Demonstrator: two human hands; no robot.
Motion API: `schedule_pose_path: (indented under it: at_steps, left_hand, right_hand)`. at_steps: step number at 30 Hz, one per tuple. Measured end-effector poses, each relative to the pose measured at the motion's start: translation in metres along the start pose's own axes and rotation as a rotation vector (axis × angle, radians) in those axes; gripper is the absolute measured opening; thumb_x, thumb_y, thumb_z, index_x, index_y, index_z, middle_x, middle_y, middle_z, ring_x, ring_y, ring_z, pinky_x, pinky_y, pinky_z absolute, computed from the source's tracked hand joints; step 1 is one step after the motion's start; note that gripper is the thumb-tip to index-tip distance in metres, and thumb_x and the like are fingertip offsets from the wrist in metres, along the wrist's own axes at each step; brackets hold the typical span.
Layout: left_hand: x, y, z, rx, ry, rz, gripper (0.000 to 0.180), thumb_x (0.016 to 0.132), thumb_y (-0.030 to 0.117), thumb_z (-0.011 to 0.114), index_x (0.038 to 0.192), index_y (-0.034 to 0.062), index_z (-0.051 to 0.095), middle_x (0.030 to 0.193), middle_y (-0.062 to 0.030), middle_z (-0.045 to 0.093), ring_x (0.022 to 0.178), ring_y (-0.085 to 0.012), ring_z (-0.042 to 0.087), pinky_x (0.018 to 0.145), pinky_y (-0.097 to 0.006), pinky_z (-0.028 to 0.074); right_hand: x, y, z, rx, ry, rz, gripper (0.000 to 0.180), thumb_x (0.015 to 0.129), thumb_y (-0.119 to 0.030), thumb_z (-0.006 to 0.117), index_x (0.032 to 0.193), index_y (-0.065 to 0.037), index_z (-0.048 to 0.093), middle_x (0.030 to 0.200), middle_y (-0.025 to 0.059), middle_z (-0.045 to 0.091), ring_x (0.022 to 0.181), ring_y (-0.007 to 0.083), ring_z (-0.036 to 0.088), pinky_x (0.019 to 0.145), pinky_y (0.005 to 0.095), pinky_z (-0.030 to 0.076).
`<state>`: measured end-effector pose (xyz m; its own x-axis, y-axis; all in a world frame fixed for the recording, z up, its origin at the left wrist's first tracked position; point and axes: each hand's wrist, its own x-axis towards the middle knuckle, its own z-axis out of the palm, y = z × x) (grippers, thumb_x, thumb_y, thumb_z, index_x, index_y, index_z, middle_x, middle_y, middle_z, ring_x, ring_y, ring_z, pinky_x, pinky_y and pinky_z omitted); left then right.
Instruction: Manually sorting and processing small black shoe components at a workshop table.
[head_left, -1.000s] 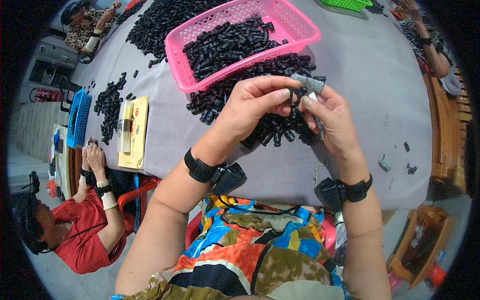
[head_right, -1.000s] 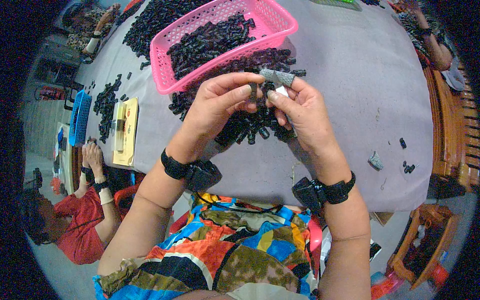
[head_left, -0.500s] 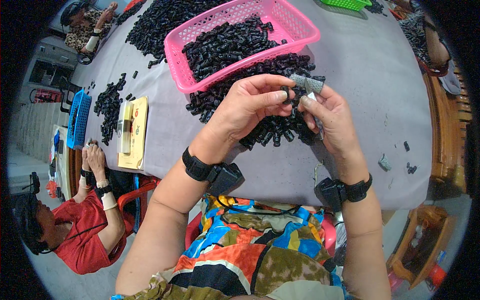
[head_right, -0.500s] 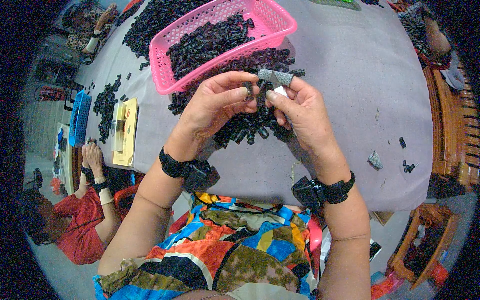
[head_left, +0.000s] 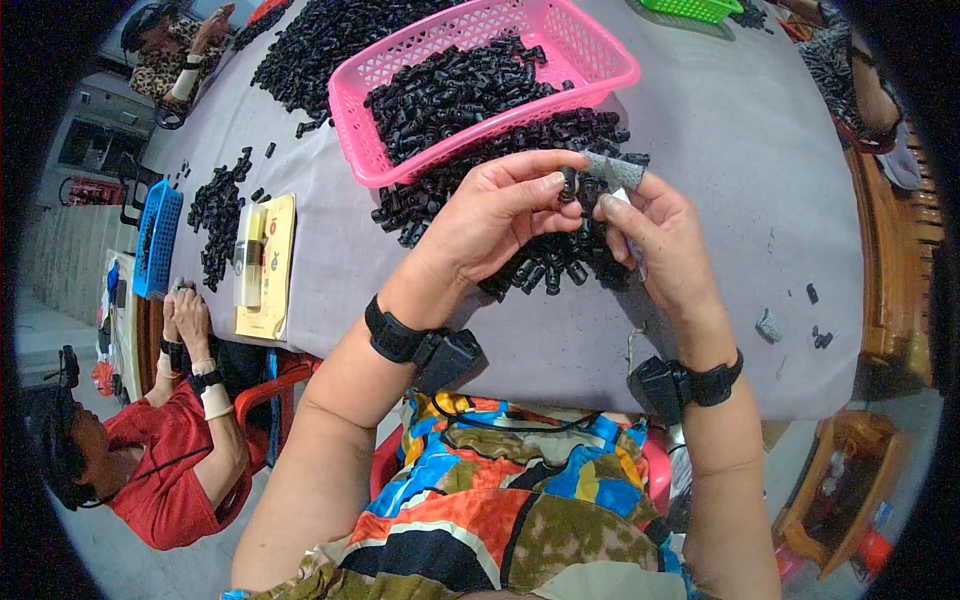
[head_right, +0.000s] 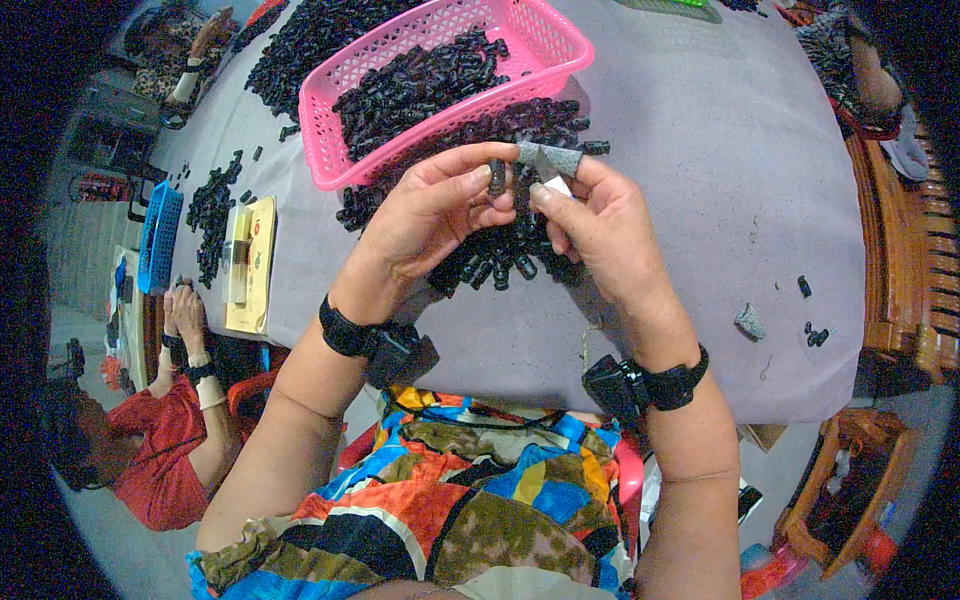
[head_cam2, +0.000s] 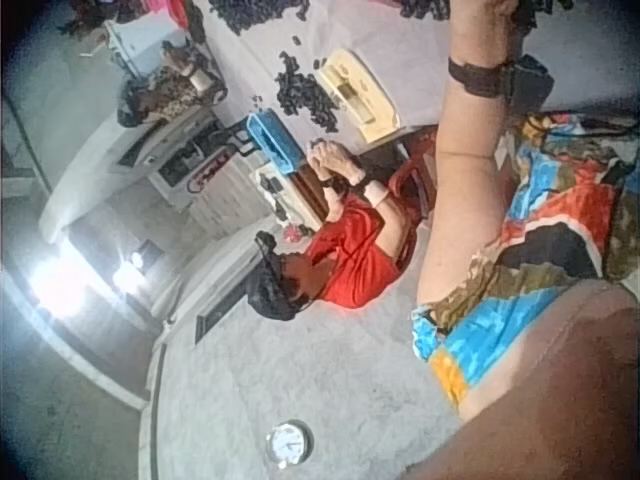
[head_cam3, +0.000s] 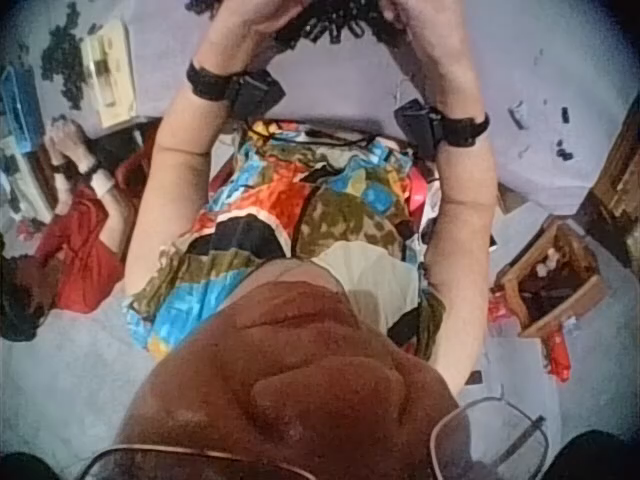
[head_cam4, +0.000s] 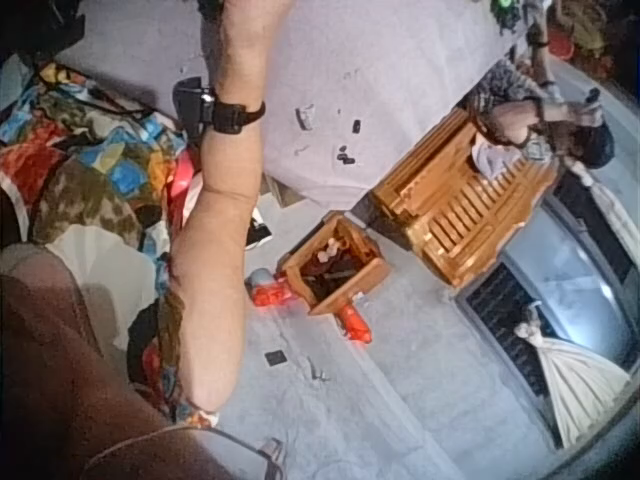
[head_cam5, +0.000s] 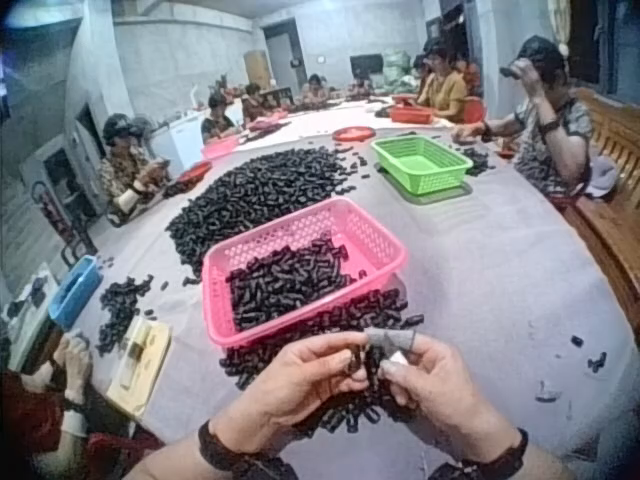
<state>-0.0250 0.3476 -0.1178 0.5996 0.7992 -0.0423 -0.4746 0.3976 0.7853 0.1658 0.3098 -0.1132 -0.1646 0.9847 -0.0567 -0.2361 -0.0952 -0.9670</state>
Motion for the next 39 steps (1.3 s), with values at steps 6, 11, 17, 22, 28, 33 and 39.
schedule_pose_path:
  at_steps: [6,11,17,22,28,33,39]
  left_hand:
    - [0.001,-0.002,-0.002,-0.082,0.028,0.006,0.043,0.089,0.01,0.057,0.129,0.0,0.045,0.105,-0.008,0.061,0.086,-0.0148,0.064,0.08,-0.029,0.056]
    - [0.001,-0.004,-0.002,-0.145,-0.009,-0.034,0.049,0.088,0.012,0.058,0.133,0.002,0.04,0.112,-0.0075,0.059,0.091,-0.0142,0.063,0.081,-0.028,0.055]
    - [0.004,-0.006,0.005,-0.26,-0.008,-0.078,0.043,0.089,0.01,0.057,0.129,0.0036,0.045,0.105,-0.0088,0.062,0.089,-0.0173,0.064,0.079,-0.029,0.055]
    - [0.004,-0.008,-0.006,-0.237,-0.101,-0.095,0.052,0.089,0.014,0.057,0.136,0.0032,0.037,0.118,-0.0083,0.057,0.101,-0.0161,0.059,0.085,-0.029,0.052]
    - [0.004,-0.008,-0.004,-0.226,-0.104,-0.104,0.051,0.09,0.013,0.055,0.136,0.0032,0.036,0.117,-0.0087,0.057,0.1,-0.0164,0.06,0.085,-0.029,0.052]
    - [0.005,-0.01,-0.004,-0.277,-0.132,-0.108,0.051,0.089,0.01,0.056,0.136,0.0028,0.036,0.117,-0.0092,0.057,0.1,-0.0173,0.06,0.084,-0.028,0.053]
    - [0.005,-0.012,-0.004,-0.285,-0.095,-0.107,0.053,0.088,0.008,0.057,0.136,0.0025,0.036,0.117,-0.0097,0.057,0.098,-0.0173,0.061,0.08,-0.027,0.055]
  right_hand:
    - [-0.003,-0.004,0.001,-0.056,-0.064,0.006,0.03,0.086,-0.015,0.062,0.114,-0.004,0.057,0.076,-0.0031,0.057,0.052,0.0014,0.044,0.044,0.0164,0.033]
    - [-0.007,-0.006,0.007,0.067,-0.188,-0.012,0.044,0.085,-0.015,0.064,0.126,-0.004,0.049,0.083,-0.0024,0.057,0.055,0.0019,0.043,0.045,0.0166,0.033]
    - [-0.008,-0.007,0.004,0.082,-0.267,0.052,0.053,0.085,-0.012,0.063,0.133,-0.005,0.042,0.09,-0.0001,0.06,0.057,0.002,0.044,0.047,0.0165,0.035]
    - [-0.007,-0.006,0.003,0.138,-0.311,0.059,0.053,0.085,-0.011,0.063,0.133,-0.005,0.042,0.099,0.002,0.062,0.059,0.0018,0.045,0.047,0.0163,0.035]
    - [-0.007,-0.005,0.003,0.081,-0.296,0.049,0.052,0.085,-0.014,0.063,0.132,-0.005,0.043,0.101,0.0014,0.062,0.059,0.0014,0.045,0.047,0.0162,0.036]
    - [-0.006,-0.004,0.001,0.042,-0.292,0.048,0.048,0.086,-0.017,0.063,0.13,-0.005,0.046,0.097,0.0004,0.063,0.058,0.0014,0.045,0.047,0.0165,0.036]
    - [-0.004,-0.004,0.001,-0.039,-0.226,0.053,0.037,0.088,-0.017,0.061,0.121,-0.004,0.055,0.084,-0.0024,0.062,0.055,0.0013,0.043,0.046,0.0173,0.034]
